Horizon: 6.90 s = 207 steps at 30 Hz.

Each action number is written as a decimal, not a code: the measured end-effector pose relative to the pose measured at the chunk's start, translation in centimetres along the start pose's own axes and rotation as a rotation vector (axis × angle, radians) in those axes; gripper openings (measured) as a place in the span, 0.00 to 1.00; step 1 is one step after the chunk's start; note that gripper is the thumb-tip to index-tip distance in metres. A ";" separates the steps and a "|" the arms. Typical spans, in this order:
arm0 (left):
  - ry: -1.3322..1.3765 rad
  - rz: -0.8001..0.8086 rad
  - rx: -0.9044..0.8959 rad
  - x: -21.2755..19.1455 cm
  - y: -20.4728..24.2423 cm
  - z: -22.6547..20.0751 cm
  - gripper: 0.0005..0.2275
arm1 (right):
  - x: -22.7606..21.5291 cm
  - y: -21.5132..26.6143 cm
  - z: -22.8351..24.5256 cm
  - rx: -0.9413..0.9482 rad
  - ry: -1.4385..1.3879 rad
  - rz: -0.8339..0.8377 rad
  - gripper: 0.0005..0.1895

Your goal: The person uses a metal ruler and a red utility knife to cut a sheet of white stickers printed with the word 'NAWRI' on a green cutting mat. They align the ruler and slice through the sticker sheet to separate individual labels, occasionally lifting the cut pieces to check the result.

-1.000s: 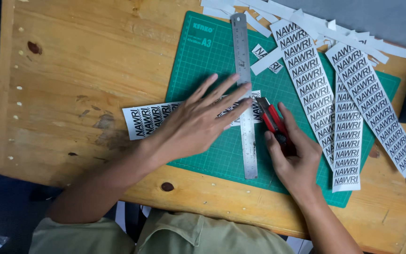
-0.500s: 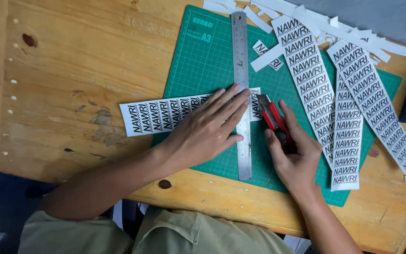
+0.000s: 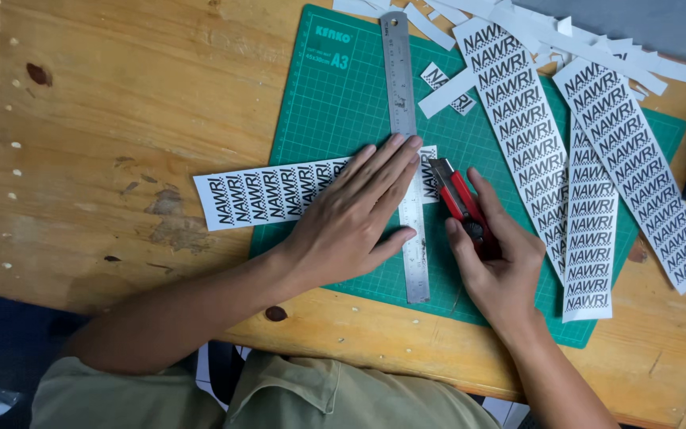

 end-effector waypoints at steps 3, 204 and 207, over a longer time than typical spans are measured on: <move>0.002 0.018 -0.008 -0.2 0.0 -0.1 0.38 | 0.0 0.1 -0.1 0.010 -0.005 0.004 0.31; -0.122 -0.089 0.215 3.4 -1.3 -0.5 0.29 | -5.6 0.7 -2.1 0.284 -0.402 0.118 0.29; -0.126 -0.086 0.220 3.1 -1.2 -0.6 0.29 | -7.0 1.4 -2.8 0.317 -0.386 0.087 0.28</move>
Point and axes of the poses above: each hand's wrist, its own y-axis away from the middle knuckle, its own x-axis out of the palm, z = x × y, the point moved 1 cm from there along -y, towards the middle knuckle, and after that the axes turned 13 degrees about z, right-handed, at the moved point
